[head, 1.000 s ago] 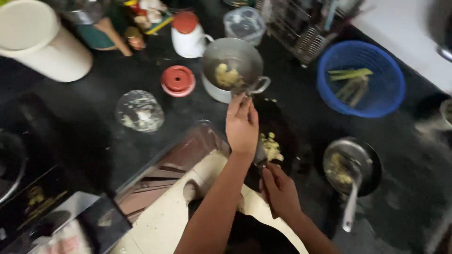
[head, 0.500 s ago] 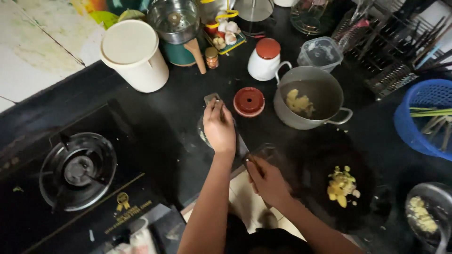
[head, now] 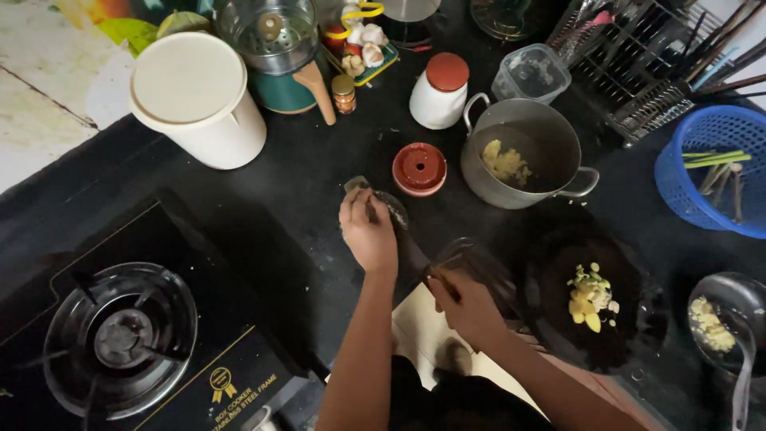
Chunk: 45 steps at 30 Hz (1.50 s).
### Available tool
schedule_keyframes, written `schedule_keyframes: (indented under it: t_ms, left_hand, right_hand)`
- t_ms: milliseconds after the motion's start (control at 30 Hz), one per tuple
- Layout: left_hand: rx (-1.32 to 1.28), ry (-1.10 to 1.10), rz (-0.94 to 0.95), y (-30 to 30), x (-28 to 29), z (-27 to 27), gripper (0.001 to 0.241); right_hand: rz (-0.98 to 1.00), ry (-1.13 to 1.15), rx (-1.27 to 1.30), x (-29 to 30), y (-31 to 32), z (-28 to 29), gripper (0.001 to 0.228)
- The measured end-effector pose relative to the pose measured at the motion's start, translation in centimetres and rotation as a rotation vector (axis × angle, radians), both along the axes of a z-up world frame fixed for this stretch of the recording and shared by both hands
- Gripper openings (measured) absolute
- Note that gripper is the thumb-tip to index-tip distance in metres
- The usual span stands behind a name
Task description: Prepare ingredients by chopping them with a knife and then using a manual food processor.
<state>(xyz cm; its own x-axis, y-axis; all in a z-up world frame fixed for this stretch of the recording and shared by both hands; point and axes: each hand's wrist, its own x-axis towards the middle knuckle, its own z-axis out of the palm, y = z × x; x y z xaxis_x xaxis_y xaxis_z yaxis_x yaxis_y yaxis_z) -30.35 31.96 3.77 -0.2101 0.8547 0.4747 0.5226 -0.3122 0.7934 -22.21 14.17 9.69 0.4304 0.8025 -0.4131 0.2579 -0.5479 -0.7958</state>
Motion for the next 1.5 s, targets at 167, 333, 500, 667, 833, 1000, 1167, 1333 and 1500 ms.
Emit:
schedule_keyframes:
  t_ms: [167,333,500,667,833,1000,1167,1333,1500]
  left_hand:
    - [0.001,0.037,0.024,-0.1,-0.1,-1.6,0.013]
    - [-0.105,0.022,-0.001,-0.3,-0.2,-2.1,0.014]
    - [-0.126,-0.468,-0.183,-0.3,-0.6,-0.5,0.030]
    - [0.006,0.116,-0.324,-1.3,-2.4,0.7,0.054]
    - [-0.118,0.366,-0.206,-1.9,-3.6,-2.2,0.070]
    - [-0.077,0.396,-0.051,-2.7,-4.5,-1.6,0.046]
    - [0.014,0.265,-0.158,-3.1,-3.4,0.2,0.015]
    - [0.101,0.302,-0.240,-4.8,1.1,-1.3,0.002]
    - [0.146,0.558,-0.077,-4.4,-0.4,-2.9,0.018]
  right_hand:
    - [-0.026,-0.060,-0.007,1.1,-0.7,0.4,0.031]
    - [-0.075,-0.031,-0.033,1.7,-0.5,1.5,0.031]
    - [-0.150,0.143,-0.025,1.4,-0.3,1.4,0.030]
    - [-0.124,0.177,-0.044,1.8,0.0,1.0,0.037]
    - [-0.082,0.180,-0.014,1.7,0.0,1.3,0.038]
    - [-0.172,0.200,0.109,3.1,-2.0,0.2,0.035]
    - [-0.301,0.206,0.210,5.8,-5.9,-0.1,0.035]
    - [-0.345,-0.122,0.252,10.5,-12.5,-0.4,0.040]
    - [-0.667,-0.125,0.228,14.7,-19.7,-1.4,0.038]
